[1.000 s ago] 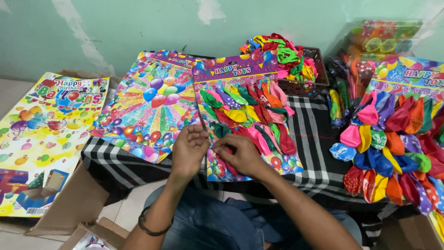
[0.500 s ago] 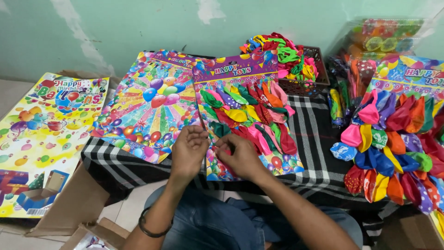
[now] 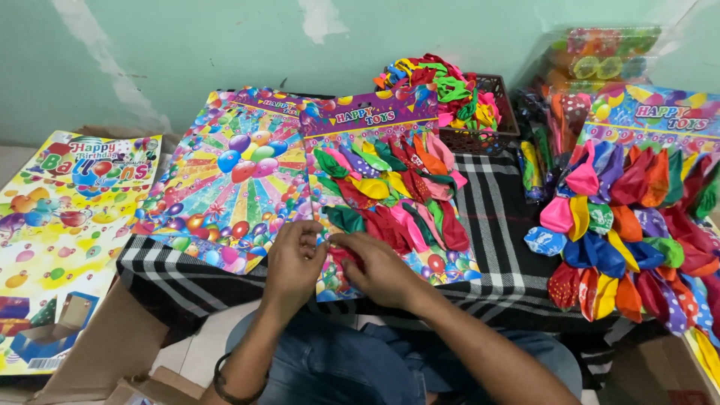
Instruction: The person sits and repeatedly picks up deflated balloons from a pile, ties the necks of the balloons into knots by hand, and places the tied balloons onto a cardboard display sheet.
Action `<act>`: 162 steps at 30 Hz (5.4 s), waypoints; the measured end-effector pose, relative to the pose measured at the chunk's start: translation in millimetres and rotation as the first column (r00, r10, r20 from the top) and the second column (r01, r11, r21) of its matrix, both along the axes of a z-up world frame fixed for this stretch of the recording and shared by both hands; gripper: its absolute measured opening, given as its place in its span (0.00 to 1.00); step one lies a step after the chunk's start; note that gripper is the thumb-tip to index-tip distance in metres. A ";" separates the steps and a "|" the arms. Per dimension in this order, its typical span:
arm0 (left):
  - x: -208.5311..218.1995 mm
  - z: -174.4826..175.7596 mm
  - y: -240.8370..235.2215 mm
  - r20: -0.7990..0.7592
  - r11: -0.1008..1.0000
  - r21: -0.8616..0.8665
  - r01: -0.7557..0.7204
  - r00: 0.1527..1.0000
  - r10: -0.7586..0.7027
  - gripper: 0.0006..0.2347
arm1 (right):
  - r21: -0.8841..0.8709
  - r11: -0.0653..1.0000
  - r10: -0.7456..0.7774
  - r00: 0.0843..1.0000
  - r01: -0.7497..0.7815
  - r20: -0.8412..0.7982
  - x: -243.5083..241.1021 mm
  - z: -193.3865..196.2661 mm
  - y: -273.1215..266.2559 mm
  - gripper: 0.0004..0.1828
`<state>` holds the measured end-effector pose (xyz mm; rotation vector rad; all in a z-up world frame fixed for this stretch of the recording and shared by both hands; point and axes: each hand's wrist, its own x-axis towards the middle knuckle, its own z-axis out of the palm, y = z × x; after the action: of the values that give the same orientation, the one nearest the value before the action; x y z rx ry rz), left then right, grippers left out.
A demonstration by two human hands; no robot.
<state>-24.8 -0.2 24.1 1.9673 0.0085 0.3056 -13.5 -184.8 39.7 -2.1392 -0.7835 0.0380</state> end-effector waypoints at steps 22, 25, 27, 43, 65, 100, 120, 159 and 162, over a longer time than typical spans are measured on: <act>16.2 -3.3 12.4 -0.153 0.647 0.717 0.261 0.964 -0.219 0.07 | -0.293 0.953 0.162 0.942 -0.072 0.293 -44.4 -14.6 -30.1 0.21; 25.8 44.9 1.2 -0.398 0.405 0.793 0.455 0.890 -0.222 0.11 | -0.223 0.937 0.234 0.958 -0.268 -0.168 -34.8 35.9 -71.5 0.36; 30.9 89.2 -14.7 -0.468 0.374 0.779 0.504 0.863 -0.189 0.14 | 0.047 0.987 0.157 0.979 -0.152 -0.129 -22.6 60.5 -105.3 0.29; 334.1 32.2 -280.4 -0.304 0.506 0.636 0.583 0.791 -0.531 0.17 | -0.726 0.576 -0.463 0.882 0.377 0.090 267.7 58.5 -240.7 0.23; 344.8 34.0 -265.7 -0.260 0.798 0.411 0.440 0.896 -0.360 0.16 | -0.687 0.600 -0.535 0.844 0.410 0.038 331.8 53.3 -261.5 0.21; 199.6 55.9 -86.7 0.145 0.875 0.045 0.482 0.863 -0.483 0.09 | 0.763 0.544 -0.141 0.935 0.349 -0.326 190.9 38.7 -152.2 0.12; 198.6 14.4 -73.9 0.358 0.796 -0.294 0.529 0.833 -0.422 0.09 | 0.607 0.769 -0.269 0.963 0.202 0.020 161.3 14.0 -63.5 0.10; 116.2 71.8 -62.6 0.485 0.644 -0.464 0.608 0.783 -0.390 0.07 | 0.669 0.736 -0.324 0.923 0.109 0.206 80.5 77.0 -40.1 0.05; 99.7 65.7 -63.8 0.482 0.640 -0.473 0.606 0.785 -0.388 0.06 | 0.681 0.720 -0.328 0.929 0.131 0.168 65.2 72.0 -37.5 0.06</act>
<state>74.9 -64.0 89.8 1.1698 -0.6045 0.2221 51.7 -222.2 111.7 -1.5399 -0.5549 -0.6106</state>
